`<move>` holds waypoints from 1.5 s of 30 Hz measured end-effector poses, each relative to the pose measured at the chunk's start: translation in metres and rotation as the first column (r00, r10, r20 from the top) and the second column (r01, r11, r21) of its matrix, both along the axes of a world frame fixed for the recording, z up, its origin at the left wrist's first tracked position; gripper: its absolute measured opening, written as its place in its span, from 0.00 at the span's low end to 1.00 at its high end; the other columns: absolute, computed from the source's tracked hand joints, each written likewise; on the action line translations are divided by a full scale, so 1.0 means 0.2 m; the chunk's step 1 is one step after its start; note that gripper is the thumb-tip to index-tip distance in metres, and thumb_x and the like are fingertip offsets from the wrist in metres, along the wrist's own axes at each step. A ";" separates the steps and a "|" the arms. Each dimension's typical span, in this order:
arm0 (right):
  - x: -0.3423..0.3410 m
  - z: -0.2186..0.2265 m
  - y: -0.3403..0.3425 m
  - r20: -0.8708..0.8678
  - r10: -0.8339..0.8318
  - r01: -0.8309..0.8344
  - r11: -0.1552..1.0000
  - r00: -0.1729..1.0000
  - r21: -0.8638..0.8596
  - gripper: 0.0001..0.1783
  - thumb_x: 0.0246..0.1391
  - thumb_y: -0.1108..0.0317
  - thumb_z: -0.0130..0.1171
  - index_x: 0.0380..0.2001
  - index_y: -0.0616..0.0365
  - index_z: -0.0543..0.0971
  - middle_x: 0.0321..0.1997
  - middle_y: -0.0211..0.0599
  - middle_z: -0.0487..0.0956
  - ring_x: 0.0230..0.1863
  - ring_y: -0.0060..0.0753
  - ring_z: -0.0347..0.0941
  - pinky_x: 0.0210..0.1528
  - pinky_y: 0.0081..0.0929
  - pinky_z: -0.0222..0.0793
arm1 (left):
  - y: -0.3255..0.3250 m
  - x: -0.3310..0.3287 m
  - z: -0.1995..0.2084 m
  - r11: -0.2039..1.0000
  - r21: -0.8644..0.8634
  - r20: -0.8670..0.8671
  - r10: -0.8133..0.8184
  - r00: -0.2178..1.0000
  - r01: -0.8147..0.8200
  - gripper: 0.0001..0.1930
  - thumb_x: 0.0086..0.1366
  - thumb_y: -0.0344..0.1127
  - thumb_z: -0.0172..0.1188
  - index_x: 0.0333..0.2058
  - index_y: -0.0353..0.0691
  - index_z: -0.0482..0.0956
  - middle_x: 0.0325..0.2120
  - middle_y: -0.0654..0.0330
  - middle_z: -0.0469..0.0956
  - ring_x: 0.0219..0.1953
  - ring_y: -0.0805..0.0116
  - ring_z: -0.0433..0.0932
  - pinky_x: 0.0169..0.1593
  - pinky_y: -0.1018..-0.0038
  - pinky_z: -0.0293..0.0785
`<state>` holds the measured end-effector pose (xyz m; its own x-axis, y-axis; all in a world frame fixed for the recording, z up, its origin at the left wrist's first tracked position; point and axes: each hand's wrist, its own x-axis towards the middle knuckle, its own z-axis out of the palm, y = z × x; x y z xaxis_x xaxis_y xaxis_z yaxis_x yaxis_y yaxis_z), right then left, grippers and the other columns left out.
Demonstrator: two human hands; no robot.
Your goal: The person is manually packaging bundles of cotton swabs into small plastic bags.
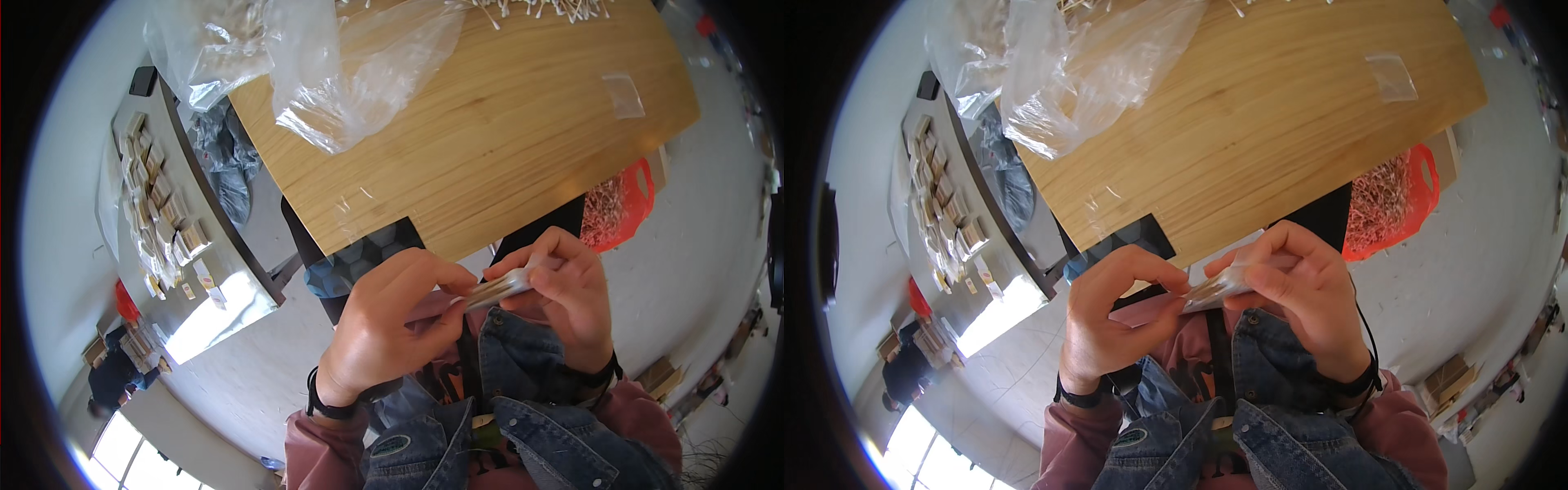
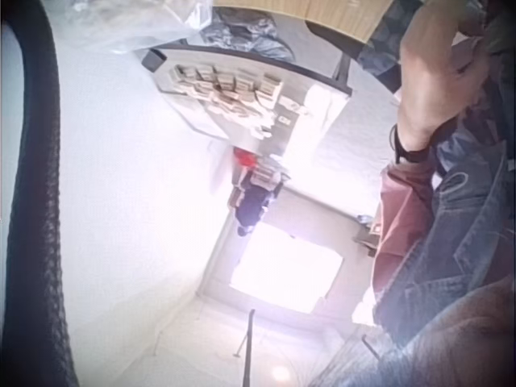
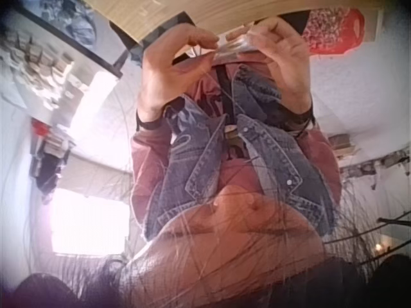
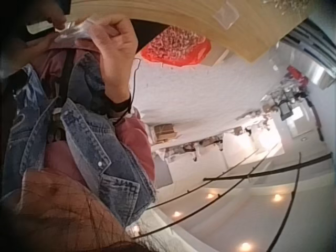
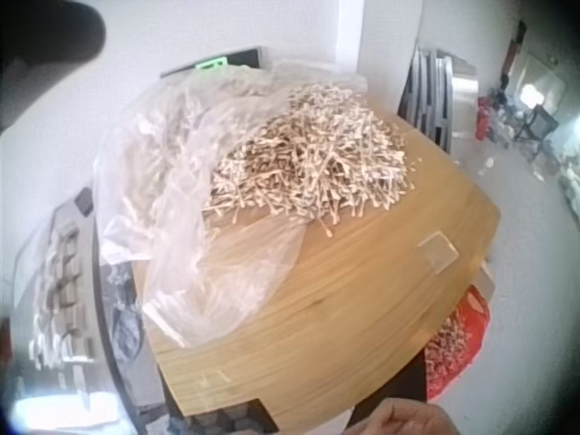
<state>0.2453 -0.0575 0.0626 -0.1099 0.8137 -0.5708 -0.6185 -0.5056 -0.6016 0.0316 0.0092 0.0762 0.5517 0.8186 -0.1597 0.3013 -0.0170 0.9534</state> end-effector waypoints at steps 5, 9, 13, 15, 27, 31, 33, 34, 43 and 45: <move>-0.04 0.02 0.00 -0.031 0.018 -0.019 1.000 0.999 -0.021 0.06 0.62 0.73 0.58 0.39 0.64 0.72 0.47 0.53 0.80 0.48 0.34 0.79 0.48 0.27 0.79 | 0.00 0.05 0.02 0.999 0.011 0.012 0.040 0.999 -0.040 0.13 0.47 0.16 0.64 0.34 0.34 0.79 0.31 0.57 0.81 0.35 0.66 0.81 0.40 0.75 0.76; -0.05 0.01 0.00 0.012 0.032 -0.032 0.999 0.999 -0.022 0.05 0.62 0.75 0.58 0.39 0.65 0.73 0.47 0.50 0.80 0.48 0.32 0.79 0.50 0.28 0.78 | 0.00 0.06 0.00 0.996 0.087 0.025 0.024 0.999 -0.026 0.15 0.49 0.18 0.66 0.36 0.35 0.77 0.31 0.59 0.81 0.33 0.69 0.80 0.39 0.76 0.75; -0.07 0.03 0.00 0.056 0.048 -0.046 0.998 0.997 -0.037 0.05 0.61 0.77 0.59 0.38 0.65 0.73 0.47 0.46 0.80 0.48 0.30 0.79 0.50 0.26 0.78 | -0.01 0.07 0.01 0.995 0.101 -0.020 0.023 1.000 -0.021 0.17 0.49 0.18 0.66 0.39 0.36 0.75 0.30 0.60 0.81 0.32 0.70 0.79 0.38 0.76 0.75; -0.08 0.03 0.00 0.091 0.046 -0.042 0.998 0.995 -0.043 0.06 0.60 0.77 0.59 0.38 0.65 0.73 0.47 0.45 0.80 0.47 0.28 0.78 0.49 0.25 0.78 | -0.01 0.07 0.01 0.993 0.118 -0.037 0.019 0.999 -0.015 0.17 0.49 0.19 0.66 0.39 0.36 0.75 0.30 0.60 0.80 0.32 0.70 0.79 0.37 0.76 0.75; -0.10 0.00 -0.02 0.222 0.107 -0.120 0.992 0.969 0.046 0.05 0.61 0.76 0.60 0.38 0.64 0.74 0.43 0.35 0.80 0.35 0.14 0.72 0.36 0.14 0.69 | -0.02 0.08 0.04 0.996 0.085 -0.158 -0.018 0.987 0.032 0.19 0.48 0.19 0.66 0.40 0.35 0.73 0.30 0.58 0.78 0.30 0.68 0.79 0.37 0.75 0.76; -0.09 0.01 -0.03 0.235 0.169 -0.174 0.985 0.957 0.001 0.05 0.61 0.76 0.60 0.38 0.63 0.74 0.43 0.35 0.80 0.38 0.15 0.73 0.40 0.16 0.70 | -0.03 0.08 0.04 0.989 0.138 -0.171 -0.022 0.985 0.046 0.20 0.48 0.19 0.66 0.41 0.35 0.73 0.30 0.58 0.77 0.30 0.67 0.79 0.36 0.74 0.76; -0.09 0.01 -0.02 0.239 0.181 -0.183 0.983 0.954 -0.015 0.05 0.61 0.76 0.60 0.38 0.64 0.74 0.44 0.35 0.80 0.40 0.16 0.74 0.43 0.17 0.71 | -0.03 0.09 0.03 0.981 0.183 -0.173 -0.029 0.984 0.061 0.20 0.47 0.18 0.66 0.41 0.35 0.73 0.29 0.58 0.77 0.30 0.67 0.79 0.36 0.74 0.76; -0.10 0.01 -0.02 0.252 0.169 -0.177 0.984 0.953 0.010 0.05 0.61 0.76 0.60 0.38 0.64 0.74 0.44 0.37 0.80 0.42 0.18 0.75 0.46 0.18 0.72 | -0.03 0.09 0.03 0.971 0.229 -0.175 -0.035 0.984 0.075 0.20 0.47 0.18 0.66 0.41 0.35 0.73 0.29 0.58 0.77 0.29 0.67 0.79 0.35 0.74 0.76; -0.10 0.03 -0.01 0.310 0.185 -0.209 0.977 0.933 0.045 0.05 0.61 0.77 0.59 0.38 0.66 0.74 0.44 0.40 0.81 0.46 0.21 0.76 0.50 0.21 0.73 | -0.04 0.09 0.02 0.979 0.196 -0.147 -0.033 0.989 0.062 0.21 0.45 0.18 0.64 0.40 0.35 0.72 0.29 0.58 0.76 0.28 0.67 0.78 0.34 0.75 0.75; -0.09 0.03 -0.02 0.323 0.189 -0.216 0.975 0.927 0.050 0.05 0.61 0.78 0.59 0.38 0.66 0.74 0.44 0.40 0.81 0.46 0.21 0.76 0.49 0.21 0.73 | -0.04 0.09 0.02 0.981 0.184 -0.137 -0.035 0.990 0.060 0.21 0.45 0.17 0.64 0.40 0.35 0.72 0.28 0.58 0.76 0.28 0.68 0.77 0.34 0.75 0.75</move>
<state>0.2264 -0.0607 0.0681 -0.1035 0.8391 -0.5340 -0.2800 -0.5397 -0.7939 0.0501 0.0008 0.0794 0.5749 0.8142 -0.0807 0.4192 -0.2084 0.8837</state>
